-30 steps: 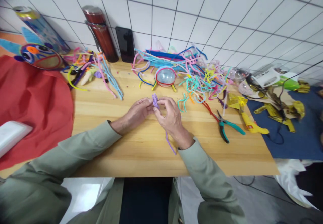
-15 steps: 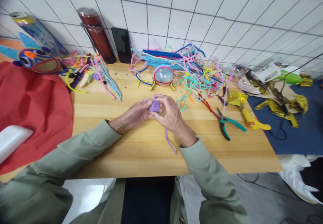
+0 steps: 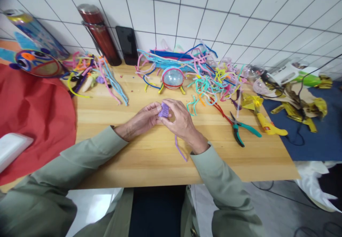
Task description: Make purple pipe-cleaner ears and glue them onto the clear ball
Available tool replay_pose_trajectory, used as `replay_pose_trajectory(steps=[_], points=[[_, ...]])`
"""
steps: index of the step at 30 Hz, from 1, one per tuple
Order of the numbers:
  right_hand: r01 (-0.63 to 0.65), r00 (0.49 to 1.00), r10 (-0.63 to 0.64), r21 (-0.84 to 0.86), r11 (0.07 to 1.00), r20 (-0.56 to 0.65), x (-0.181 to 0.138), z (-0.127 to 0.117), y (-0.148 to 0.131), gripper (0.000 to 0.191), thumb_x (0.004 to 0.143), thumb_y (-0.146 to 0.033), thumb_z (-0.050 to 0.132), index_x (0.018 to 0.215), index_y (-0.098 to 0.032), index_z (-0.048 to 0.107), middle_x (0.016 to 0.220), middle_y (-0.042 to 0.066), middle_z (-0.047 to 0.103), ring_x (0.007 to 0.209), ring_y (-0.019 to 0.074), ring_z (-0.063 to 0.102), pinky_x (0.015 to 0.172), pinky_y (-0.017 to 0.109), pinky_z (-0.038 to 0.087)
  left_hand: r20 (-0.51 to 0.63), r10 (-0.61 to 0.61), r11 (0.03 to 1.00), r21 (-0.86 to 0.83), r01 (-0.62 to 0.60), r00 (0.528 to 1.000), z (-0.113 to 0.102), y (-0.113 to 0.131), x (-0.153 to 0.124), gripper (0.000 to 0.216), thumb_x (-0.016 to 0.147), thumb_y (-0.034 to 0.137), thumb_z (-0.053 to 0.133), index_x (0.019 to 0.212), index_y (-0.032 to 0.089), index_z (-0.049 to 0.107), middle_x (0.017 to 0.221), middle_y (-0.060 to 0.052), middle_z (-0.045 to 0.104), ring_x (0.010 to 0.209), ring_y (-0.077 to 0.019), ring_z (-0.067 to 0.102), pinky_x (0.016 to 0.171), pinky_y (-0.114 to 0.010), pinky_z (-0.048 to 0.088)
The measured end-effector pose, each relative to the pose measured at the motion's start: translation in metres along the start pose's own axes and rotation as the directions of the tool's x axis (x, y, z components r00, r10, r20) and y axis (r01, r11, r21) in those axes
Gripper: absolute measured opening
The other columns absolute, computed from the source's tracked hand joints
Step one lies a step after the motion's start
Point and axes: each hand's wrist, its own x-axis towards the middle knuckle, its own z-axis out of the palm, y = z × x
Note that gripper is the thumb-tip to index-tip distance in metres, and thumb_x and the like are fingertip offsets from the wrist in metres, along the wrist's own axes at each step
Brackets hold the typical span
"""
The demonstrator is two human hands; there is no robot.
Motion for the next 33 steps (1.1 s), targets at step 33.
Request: replay_pose_trajectory(steps=[33], points=[[-0.072,0.986,0.059,0.077,0.994,0.157,0.0,-0.004,0.011,0.068,0.091,-0.028,0.08,0.156,-0.029,0.063,0.15,0.012,0.073,0.14,0.034,0.068,0.121,0.057,0.054,-0.166,0.028,0.999,0.029,-0.023,0.986,0.007,-0.003,0.001,0.059,0.058,0.042,0.109,0.1,0.014,0.079,0.093,-0.003,0.081,0.078,-0.0137,0.073,0.078,-0.028,0.059]])
